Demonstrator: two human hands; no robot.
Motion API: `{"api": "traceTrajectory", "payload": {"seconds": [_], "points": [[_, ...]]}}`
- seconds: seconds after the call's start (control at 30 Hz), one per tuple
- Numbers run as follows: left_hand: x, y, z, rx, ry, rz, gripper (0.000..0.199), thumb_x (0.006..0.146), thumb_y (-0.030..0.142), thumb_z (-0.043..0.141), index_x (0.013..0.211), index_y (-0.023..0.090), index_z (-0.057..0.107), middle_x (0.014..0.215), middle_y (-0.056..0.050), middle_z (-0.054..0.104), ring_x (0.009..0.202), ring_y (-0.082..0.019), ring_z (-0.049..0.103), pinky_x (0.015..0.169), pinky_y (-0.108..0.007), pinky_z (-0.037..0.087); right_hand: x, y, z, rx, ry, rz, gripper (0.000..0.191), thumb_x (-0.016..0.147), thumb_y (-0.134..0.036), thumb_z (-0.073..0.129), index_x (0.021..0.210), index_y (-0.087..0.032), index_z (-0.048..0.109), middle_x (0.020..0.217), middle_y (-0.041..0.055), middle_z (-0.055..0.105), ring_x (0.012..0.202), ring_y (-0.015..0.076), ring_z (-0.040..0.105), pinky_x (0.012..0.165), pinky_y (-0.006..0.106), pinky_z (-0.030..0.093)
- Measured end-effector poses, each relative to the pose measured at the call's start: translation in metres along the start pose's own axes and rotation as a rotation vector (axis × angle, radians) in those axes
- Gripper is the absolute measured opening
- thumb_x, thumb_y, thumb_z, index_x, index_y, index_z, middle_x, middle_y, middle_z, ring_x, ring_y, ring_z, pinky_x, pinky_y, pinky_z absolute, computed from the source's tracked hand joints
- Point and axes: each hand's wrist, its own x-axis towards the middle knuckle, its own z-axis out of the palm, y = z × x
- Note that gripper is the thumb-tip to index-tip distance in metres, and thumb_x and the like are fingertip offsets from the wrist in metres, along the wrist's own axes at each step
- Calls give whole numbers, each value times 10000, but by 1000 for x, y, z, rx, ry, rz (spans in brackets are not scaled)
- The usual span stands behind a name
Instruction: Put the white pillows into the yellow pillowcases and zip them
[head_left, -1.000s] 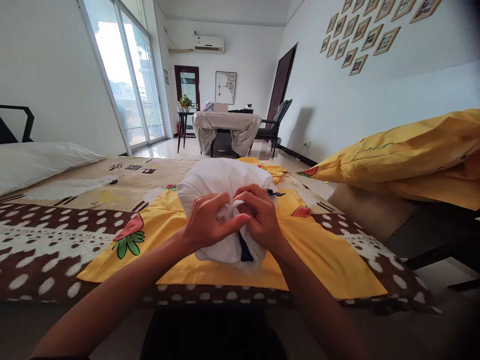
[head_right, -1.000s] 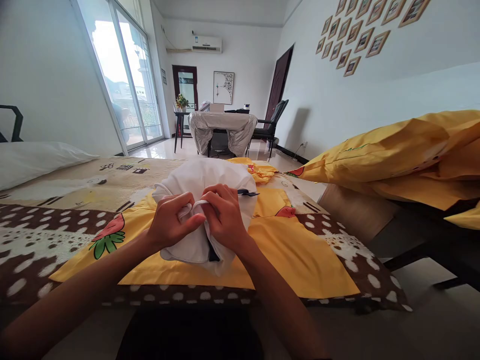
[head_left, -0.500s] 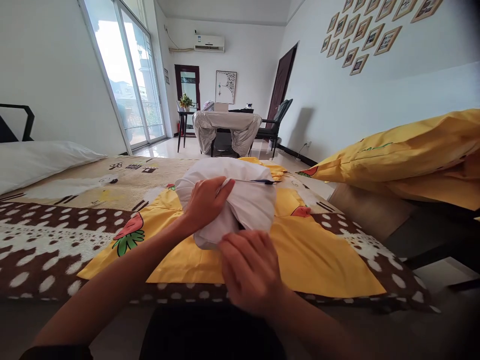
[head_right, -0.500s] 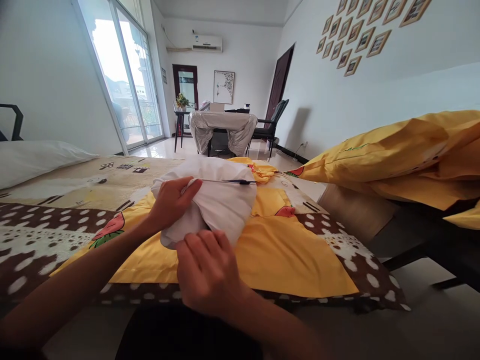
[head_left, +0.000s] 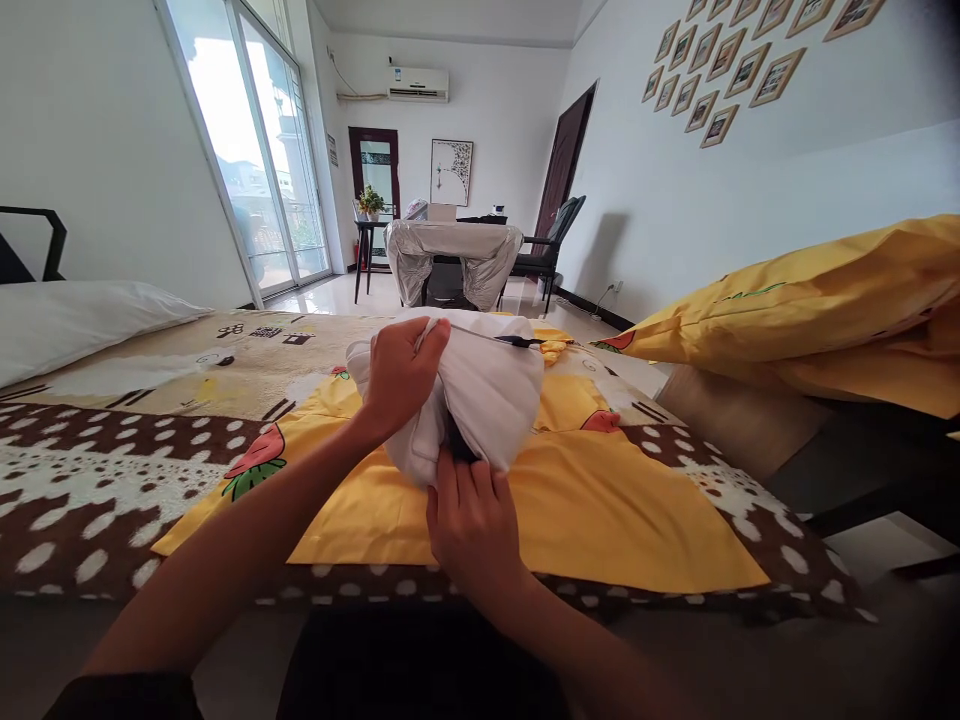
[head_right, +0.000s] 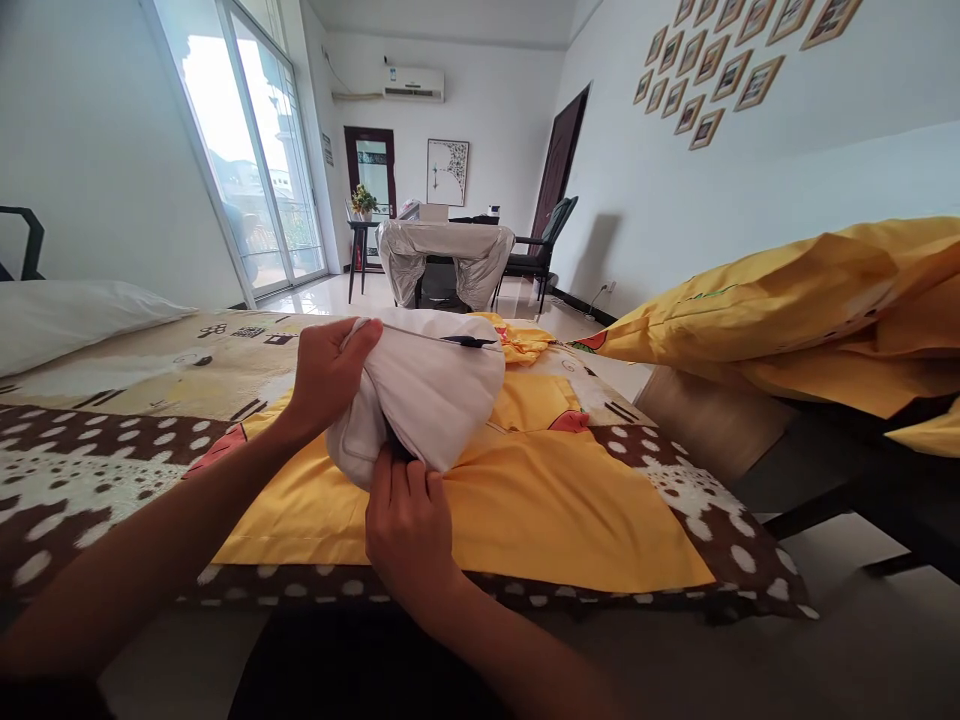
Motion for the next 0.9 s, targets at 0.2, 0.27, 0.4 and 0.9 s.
{"api": "traceTrajectory", "payload": {"seconds": [0.2, 0.27, 0.4, 0.9], "points": [[12, 4, 11, -58, 53, 3, 421, 813, 301, 495, 527, 186, 208, 547, 35, 174, 537, -89, 174, 519, -287, 147, 2, -3, 5, -20, -41, 1, 142, 862, -167, 471, 858, -115, 604, 649, 60, 493, 683, 208, 411, 668, 360, 306], [17, 3, 14, -50, 68, 19, 424, 812, 287, 494, 520, 185, 205, 541, 37, 172, 532, -88, 172, 517, -288, 144, 4, -2, 5, -11, -53, 12, 135, 857, -170, 481, 752, -148, 563, 645, 53, 476, 688, 206, 407, 694, 360, 306], [24, -3, 18, -16, 96, 39, 422, 790, 265, 492, 508, 189, 188, 531, 40, 160, 524, -87, 166, 516, -290, 139, 3, -4, 2, 18, -32, 38, 196, 852, -159, 493, 656, -177, 488, 635, 38, 454, 686, 199, 397, 727, 358, 298], [17, -26, 28, -5, 16, -33, 324, 665, 233, 457, 509, 194, 176, 539, 36, 137, 526, -88, 157, 516, -286, 129, -8, -11, -14, 73, 32, -34, 321, 848, 25, 359, 626, -182, 461, 586, 2, 448, 623, 155, 434, 777, 325, 315]]}}
